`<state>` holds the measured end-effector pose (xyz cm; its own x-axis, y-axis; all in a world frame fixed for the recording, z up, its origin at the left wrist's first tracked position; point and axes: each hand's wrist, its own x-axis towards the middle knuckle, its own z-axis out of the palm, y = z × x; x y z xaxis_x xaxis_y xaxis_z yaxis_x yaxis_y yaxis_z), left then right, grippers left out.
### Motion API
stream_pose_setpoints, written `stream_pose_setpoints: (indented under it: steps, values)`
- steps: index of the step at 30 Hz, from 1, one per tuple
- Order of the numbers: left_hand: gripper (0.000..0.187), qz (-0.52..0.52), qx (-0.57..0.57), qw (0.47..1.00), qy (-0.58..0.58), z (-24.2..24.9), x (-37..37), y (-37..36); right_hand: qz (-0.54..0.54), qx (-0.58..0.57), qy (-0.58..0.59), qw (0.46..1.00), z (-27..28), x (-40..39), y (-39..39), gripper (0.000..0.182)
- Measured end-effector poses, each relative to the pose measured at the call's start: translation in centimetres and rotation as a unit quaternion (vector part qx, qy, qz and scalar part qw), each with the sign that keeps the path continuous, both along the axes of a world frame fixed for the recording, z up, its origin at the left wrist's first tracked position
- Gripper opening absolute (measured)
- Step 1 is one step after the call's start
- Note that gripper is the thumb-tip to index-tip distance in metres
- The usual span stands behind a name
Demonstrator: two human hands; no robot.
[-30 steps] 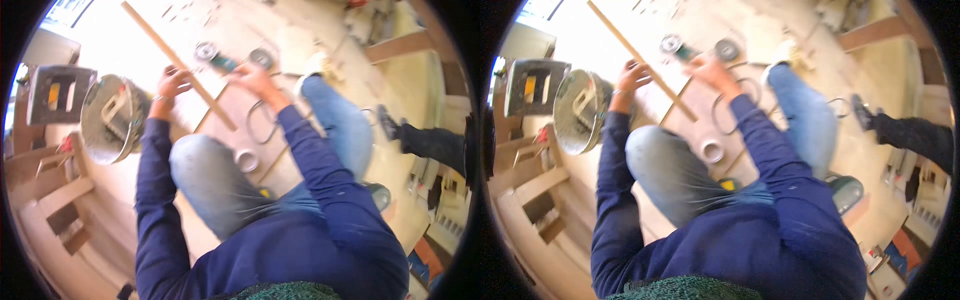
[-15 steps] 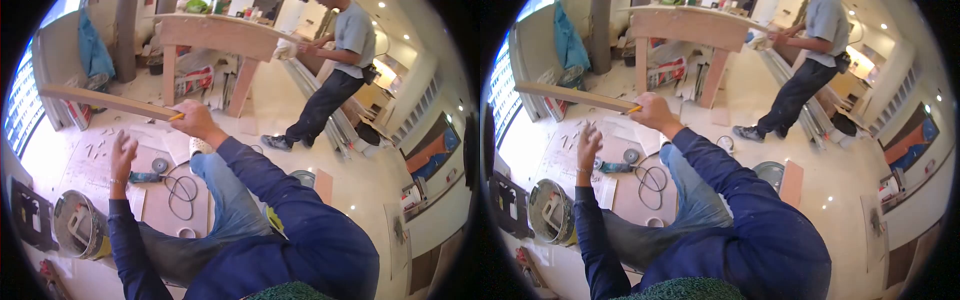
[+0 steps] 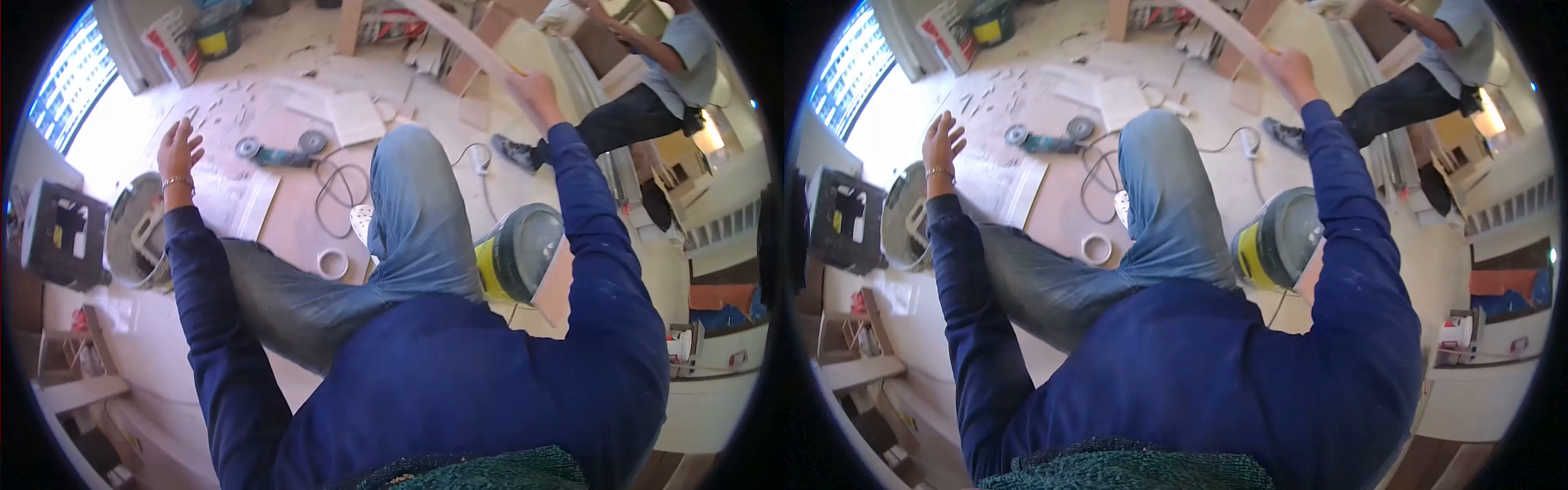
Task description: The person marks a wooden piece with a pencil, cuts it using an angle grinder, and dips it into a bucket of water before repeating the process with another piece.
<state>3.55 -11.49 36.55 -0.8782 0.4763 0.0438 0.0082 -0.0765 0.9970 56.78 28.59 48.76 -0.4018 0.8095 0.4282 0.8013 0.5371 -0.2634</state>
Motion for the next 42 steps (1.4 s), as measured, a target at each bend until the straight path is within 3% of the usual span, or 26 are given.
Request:
stream_pose_setpoints:
  steps: [1,3,5,9,11,12,15,17,18,20,21,22,23,24,26,27,28,29,31,32,33,34,35,36,39,42]
  values:
    - [0.067,0.014,0.002,1.0,-0.006,-0.3,-0.4,-0.6,0.005,-0.014,-0.001,1.0,-1.8,0.6,0.4,0.045]
    - [0.068,0.023,-0.008,1.0,-0.017,-0.6,-0.8,-1.7,-0.096,-0.087,-0.012,0.992,-4.6,1.5,1.6,0.058]
    - [0.059,0.053,-0.01,0.997,-0.046,-0.2,0.0,-2.7,-0.145,-0.156,0.082,0.974,-9.1,2.1,0.7,0.063]
    - [0.057,0.085,-0.027,0.995,-0.046,-0.6,-0.4,-4.7,-0.183,-0.208,0.18,0.944,-21.9,2.9,-0.8,0.056]
    - [0.052,0.109,-0.032,0.991,-0.064,-0.7,-0.5,-5.5,-0.195,-0.253,0.138,0.938,-28.2,3.3,-1.3,0.054]
    - [0.052,0.122,-0.041,0.99,-0.065,-1.0,-0.6,-5.9,-0.242,-0.248,0.197,0.917,-32.1,3.3,-1.8,0.052]
    - [0.045,0.12,-0.07,0.988,-0.071,-1.9,-1.0,-7.5,-0.247,-0.299,0.137,0.912,-38.1,3.2,-5.3,0.049]
    - [0.046,0.133,-0.095,0.985,-0.057,-1.6,-0.5,-8.3,-0.284,-0.345,0.281,0.849,-43.9,3.7,-7.1,0.046]
    - [0.047,0.128,-0.113,0.984,-0.042,-1.4,-0.1,-9.0,-0.276,-0.407,0.354,0.796,-43.9,3.5,-8.9,0.04]
    - [0.05,0.169,-0.125,0.977,-0.032,-0.8,0.6,-9.6,-0.241,-0.415,0.331,0.813,-51.5,6.4,-8.0,0.042]
    - [0.051,0.175,-0.126,0.976,-0.015,-0.4,0.9,-9.9,-0.248,-0.408,0.32,0.818,-47.7,4.5,-10.5,0.045]
    - [0.053,0.176,-0.125,0.976,0.002,0.2,1.5,-10.0,-0.247,-0.457,0.354,0.778,-48.5,4.7,-10.7,0.048]
    - [0.052,0.161,-0.083,0.983,0.028,0.9,2.6,-10.0,-0.237,-0.47,0.283,0.802,-52.7,6.7,-9.4,0.051]
    - [0.053,0.142,-0.042,0.987,0.056,2.0,3.6,-9.8,-0.224,-0.484,0.275,0.8,-52.6,6.7,-9.3,0.051]
    - [0.045,0.082,0.058,0.99,0.095,6.9,6.3,-8.4,-0.231,-0.446,-0.037,0.864,-50.4,6.0,-8.4,0.052]
    - [0.054,-0.053,0.188,0.978,0.07,10.3,8.2,-9.2,-0.222,-0.45,-0.041,0.864,-50.4,5.3,-7.8,0.052]
    - [0.035,-0.038,0.226,0.954,0.195,11.8,6.9,-11.2,-0.202,-0.385,-0.052,0.899,-50.4,4.8,-6.9,0.054]
    - [0.035,-0.036,0.243,0.938,0.246,16.1,8.4,-13.0,-0.179,-0.316,-0.06,0.93,-50.1,4.1,-5.8,0.055]
    - [0.036,-0.03,0.234,0.902,0.362,25.2,14.1,-15.2,-0.153,-0.402,0.078,0.899,-49.3,-0.5,-3.4,0.055]
    - [0.036,-0.029,0.21,0.879,0.426,28.8,16.4,-15.8,-0.122,-0.485,0.122,0.857,-47.1,-4.2,-1.8,0.051]
    - [0.036,-0.022,0.18,0.858,0.481,31.6,18.5,-16.5,0.014,-0.556,0.248,0.794,-40.9,-8.4,-2.0,0.041]
    - [0.036,-0.012,0.148,0.837,0.527,33.8,21.0,-16.9,0.07,-0.556,0.266,0.784,-33.0,-13.0,-2.9,0.035]
    - [0.036,0.002,0.118,0.817,0.565,35.5,23.3,-16.9,0.259,-0.516,0.315,0.753,-25.9,-15.8,-2.9,0.033]
    - [0.037,0.019,0.092,0.797,0.596,36.8,25.4,-16.9,0.284,-0.536,0.508,0.611,-15.5,-19.4,-6.5,0.03]
    - [0.037,0.068,0.038,0.766,0.638,38.4,30.4,-17.0,0.592,-0.221,0.514,0.58,4.1,-18.6,-6.7,0.029]
    - [0.038,0.102,0.016,0.745,0.659,39.3,33.8,-17.6,0.724,0.068,0.486,0.484,15.4,-15.5,-10.6,0.028]
